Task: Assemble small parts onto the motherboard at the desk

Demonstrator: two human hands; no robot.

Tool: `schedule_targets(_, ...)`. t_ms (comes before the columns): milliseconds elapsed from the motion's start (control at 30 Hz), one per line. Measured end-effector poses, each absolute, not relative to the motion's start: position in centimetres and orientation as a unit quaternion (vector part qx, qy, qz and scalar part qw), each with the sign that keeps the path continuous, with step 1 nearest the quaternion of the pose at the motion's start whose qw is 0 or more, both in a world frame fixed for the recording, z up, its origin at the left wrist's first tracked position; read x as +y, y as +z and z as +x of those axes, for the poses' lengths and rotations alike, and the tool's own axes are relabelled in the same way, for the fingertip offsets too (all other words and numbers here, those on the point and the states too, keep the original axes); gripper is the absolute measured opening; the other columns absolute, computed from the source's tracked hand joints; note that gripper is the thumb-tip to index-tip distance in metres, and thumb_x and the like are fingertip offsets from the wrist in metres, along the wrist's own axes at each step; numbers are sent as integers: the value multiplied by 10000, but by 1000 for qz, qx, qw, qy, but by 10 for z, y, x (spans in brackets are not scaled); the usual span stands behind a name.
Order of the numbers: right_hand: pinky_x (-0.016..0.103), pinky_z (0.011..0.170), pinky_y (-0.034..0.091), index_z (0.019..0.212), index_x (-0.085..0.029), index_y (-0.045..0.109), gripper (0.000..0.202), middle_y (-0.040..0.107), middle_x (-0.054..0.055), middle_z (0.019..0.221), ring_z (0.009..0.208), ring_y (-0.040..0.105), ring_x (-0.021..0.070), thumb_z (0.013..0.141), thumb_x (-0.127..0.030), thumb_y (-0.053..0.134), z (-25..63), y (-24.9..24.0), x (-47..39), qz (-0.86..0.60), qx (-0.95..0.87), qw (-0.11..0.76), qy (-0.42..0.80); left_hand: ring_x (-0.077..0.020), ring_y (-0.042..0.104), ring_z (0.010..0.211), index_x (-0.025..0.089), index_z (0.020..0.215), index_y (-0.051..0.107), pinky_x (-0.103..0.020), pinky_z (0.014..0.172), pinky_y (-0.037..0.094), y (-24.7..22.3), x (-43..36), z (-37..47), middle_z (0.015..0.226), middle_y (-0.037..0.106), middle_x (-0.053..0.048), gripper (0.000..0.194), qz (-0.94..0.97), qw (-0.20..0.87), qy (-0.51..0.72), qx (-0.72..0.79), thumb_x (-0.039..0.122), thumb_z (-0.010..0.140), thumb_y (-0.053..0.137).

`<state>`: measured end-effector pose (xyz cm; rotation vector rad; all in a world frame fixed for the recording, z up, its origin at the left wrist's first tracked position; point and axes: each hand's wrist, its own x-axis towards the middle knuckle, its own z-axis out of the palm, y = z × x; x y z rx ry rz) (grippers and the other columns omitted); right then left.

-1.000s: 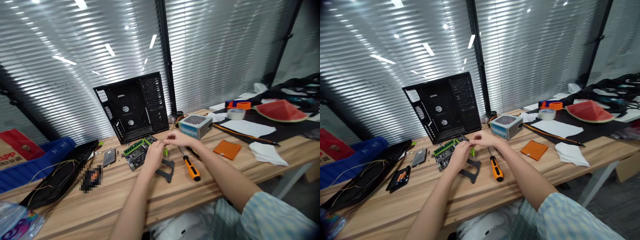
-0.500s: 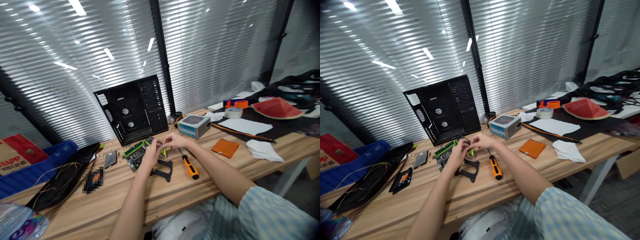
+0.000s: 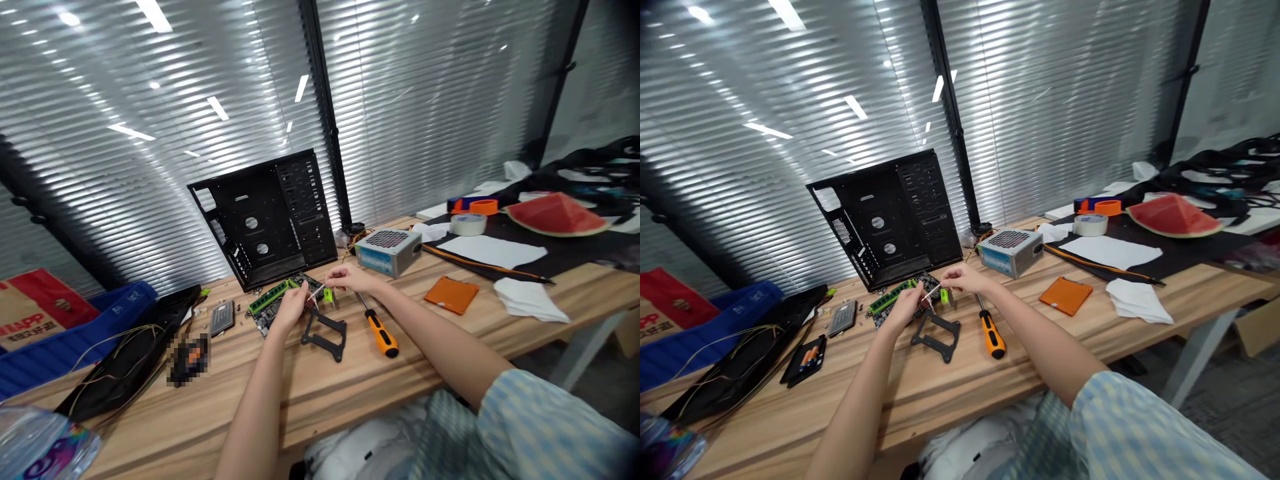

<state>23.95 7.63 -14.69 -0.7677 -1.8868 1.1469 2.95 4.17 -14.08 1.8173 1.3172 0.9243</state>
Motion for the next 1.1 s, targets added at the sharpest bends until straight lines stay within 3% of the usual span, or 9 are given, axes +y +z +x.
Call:
schedule_targets(133, 224, 464, 265, 805, -119, 673, 483, 550, -19, 615, 498, 366, 63, 672, -581, 718, 238, -146, 75, -311, -735, 394, 456, -128, 441, 549, 141, 620, 634, -264, 568, 318, -137, 37, 34, 567, 545, -18, 598, 669, 404, 342, 521, 684, 786, 448)
schedule_targets(233, 222, 465, 267, 787, -120, 666, 484, 548, -20, 621, 491, 373, 59, 664, -585, 723, 238, -149, 78, -293, -731, 397, 471, -147, 503, 597, 149, 658, 634, -266, 583, 327, -138, 38, 33, 641, 608, -45, 585, 661, 446, 328, 506, 659, 814, 394)
schedule_targets(533, 210, 463, 297, 762, -131, 647, 430, 562, -19, 625, 494, 408, 60, 689, -547, 728, 241, -156, 86, -274, -724, 395, 495, -201, 603, 726, 190, 603, 511, -326, 751, 424, -146, 42, 31, 713, 660, -73, 376, 625, 544, 345, 441, 480, 802, 378)
schedule_targets(667, 206, 458, 296, 767, -129, 649, 402, 571, -13, 641, 495, 407, 57, 709, -520, 723, 243, -156, 86, -268, -725, 390, 500, -193, 570, 757, 185, 640, 546, -315, 756, 419, -148, 44, 30, 741, 628, -59, 229, 671, 487, 354, 432, 332, 730, 395)
schedule_targets(900, 198, 474, 318, 777, -129, 662, 391, 584, -12, 651, 512, 423, 57, 702, -507, 727, 246, -150, 81, -264, -729, 369, 512, -199, 511, 800, 191, 607, 489, -337, 826, 413, -137, 42, 31, 731, 530, -39, 182, 770, 351, 325, 423, 293, 741, 420)
schedule_targets(1100, 205, 466, 310, 763, -128, 649, 413, 594, -11, 644, 495, 418, 56, 656, -512, 754, 250, -143, 76, -280, -729, 352, 516, -255, 424, 1105, 190, 726, 556, -439, 1023, 300, -127, 24, 35, 1110, 526, -75, 188, 817, 117, 300, 478, 298, 850, 467)
